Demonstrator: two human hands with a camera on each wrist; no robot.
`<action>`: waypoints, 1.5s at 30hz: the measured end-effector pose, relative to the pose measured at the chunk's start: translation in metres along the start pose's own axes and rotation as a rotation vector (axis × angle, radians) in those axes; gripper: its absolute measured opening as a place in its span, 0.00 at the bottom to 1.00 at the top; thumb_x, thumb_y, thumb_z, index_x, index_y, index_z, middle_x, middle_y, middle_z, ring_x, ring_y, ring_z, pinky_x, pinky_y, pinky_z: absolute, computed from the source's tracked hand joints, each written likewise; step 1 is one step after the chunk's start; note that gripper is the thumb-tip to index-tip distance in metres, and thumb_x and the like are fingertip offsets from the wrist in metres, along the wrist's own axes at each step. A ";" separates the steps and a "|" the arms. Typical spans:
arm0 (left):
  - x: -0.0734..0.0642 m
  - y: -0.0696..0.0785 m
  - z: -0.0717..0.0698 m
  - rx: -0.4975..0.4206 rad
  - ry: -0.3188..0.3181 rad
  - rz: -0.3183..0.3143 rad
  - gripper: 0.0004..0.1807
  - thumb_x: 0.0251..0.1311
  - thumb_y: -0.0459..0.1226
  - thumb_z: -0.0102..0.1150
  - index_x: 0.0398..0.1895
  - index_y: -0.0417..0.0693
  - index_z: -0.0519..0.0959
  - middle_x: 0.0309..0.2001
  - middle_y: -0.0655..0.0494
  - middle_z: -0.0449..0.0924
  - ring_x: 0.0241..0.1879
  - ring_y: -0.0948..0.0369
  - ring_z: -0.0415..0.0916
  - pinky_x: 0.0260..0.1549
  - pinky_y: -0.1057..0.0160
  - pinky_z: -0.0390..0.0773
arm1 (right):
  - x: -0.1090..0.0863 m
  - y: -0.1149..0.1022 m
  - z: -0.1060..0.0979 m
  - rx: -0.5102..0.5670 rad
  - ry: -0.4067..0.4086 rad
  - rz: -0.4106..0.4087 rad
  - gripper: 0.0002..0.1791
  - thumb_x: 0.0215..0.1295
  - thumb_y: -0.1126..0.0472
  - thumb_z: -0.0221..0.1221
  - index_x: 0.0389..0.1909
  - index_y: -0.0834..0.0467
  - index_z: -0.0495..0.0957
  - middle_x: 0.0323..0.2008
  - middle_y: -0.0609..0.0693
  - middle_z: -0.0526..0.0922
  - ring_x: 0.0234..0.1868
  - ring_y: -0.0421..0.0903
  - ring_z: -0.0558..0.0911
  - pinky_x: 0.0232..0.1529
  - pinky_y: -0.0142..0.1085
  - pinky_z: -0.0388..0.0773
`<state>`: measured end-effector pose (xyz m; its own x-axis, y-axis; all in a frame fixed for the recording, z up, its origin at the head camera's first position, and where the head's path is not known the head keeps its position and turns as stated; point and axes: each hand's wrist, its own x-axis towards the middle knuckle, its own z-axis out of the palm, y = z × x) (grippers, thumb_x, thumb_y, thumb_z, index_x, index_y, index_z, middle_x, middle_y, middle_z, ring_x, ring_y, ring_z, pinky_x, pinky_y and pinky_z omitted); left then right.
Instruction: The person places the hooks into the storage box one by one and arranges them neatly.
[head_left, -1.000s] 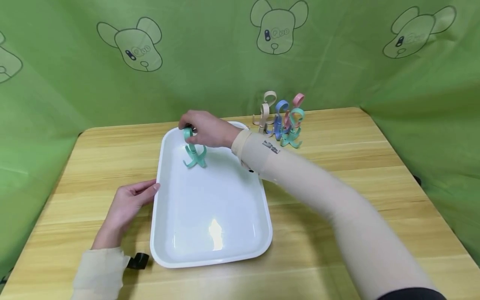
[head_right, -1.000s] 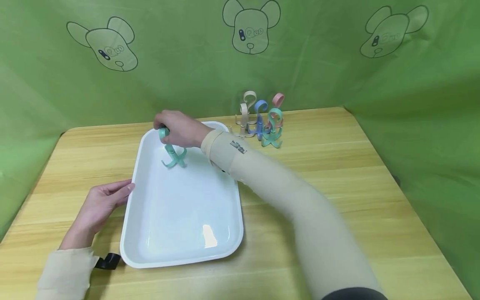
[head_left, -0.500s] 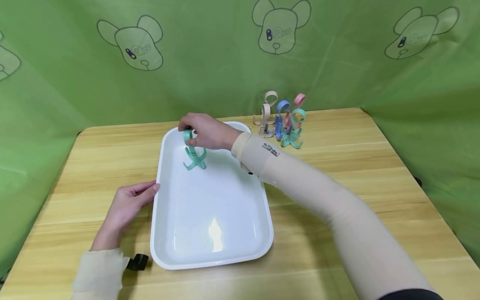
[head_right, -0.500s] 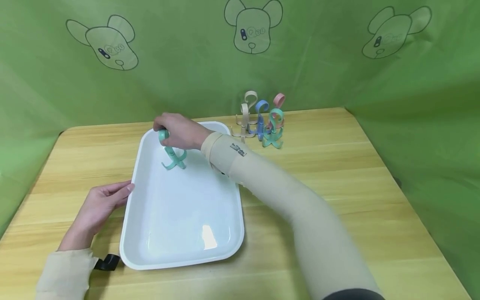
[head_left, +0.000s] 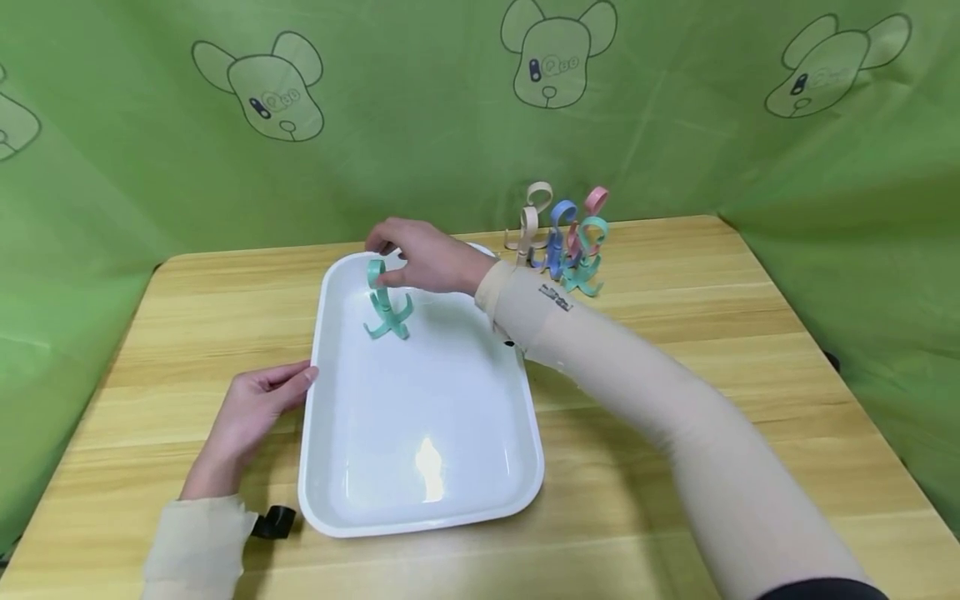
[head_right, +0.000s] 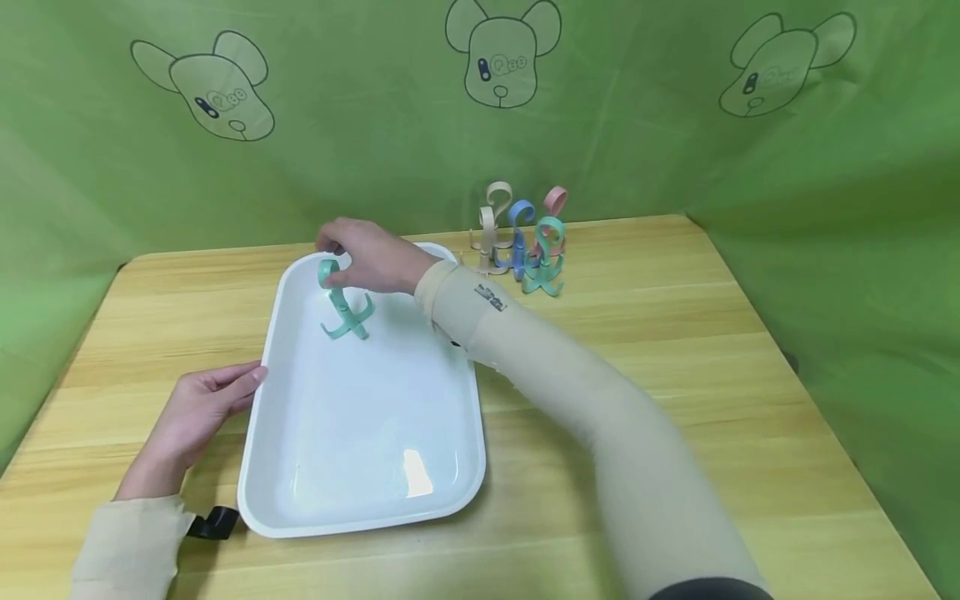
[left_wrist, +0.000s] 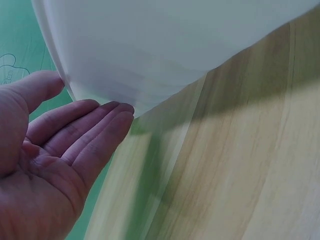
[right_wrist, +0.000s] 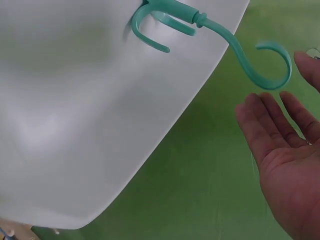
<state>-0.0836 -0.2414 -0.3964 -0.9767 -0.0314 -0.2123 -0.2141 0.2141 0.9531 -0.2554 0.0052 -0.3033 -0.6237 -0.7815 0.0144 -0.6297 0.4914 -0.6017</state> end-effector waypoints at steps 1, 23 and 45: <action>0.000 0.000 0.000 0.001 -0.001 0.000 0.28 0.68 0.45 0.60 0.59 0.28 0.73 0.55 0.38 0.78 0.43 0.65 0.82 0.45 0.64 0.81 | -0.001 0.001 -0.001 -0.004 0.011 0.001 0.25 0.67 0.57 0.64 0.61 0.62 0.71 0.57 0.54 0.75 0.59 0.47 0.73 0.58 0.32 0.71; 0.002 0.000 -0.002 0.017 -0.029 -0.008 0.31 0.67 0.47 0.60 0.59 0.27 0.73 0.56 0.36 0.76 0.45 0.65 0.81 0.47 0.63 0.81 | -0.076 0.036 -0.058 0.012 0.271 0.083 0.20 0.69 0.59 0.61 0.58 0.62 0.74 0.54 0.52 0.77 0.55 0.48 0.76 0.60 0.39 0.72; 0.001 0.000 -0.001 0.053 -0.011 0.018 0.29 0.67 0.46 0.61 0.58 0.28 0.75 0.54 0.38 0.78 0.44 0.66 0.81 0.44 0.64 0.82 | -0.152 0.080 -0.090 0.047 0.501 0.234 0.20 0.69 0.65 0.60 0.59 0.66 0.72 0.54 0.57 0.75 0.55 0.52 0.75 0.60 0.44 0.73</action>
<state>-0.0848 -0.2421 -0.3961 -0.9802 -0.0161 -0.1975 -0.1946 0.2665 0.9440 -0.2525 0.1977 -0.2815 -0.8959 -0.3691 0.2472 -0.4334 0.6037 -0.6691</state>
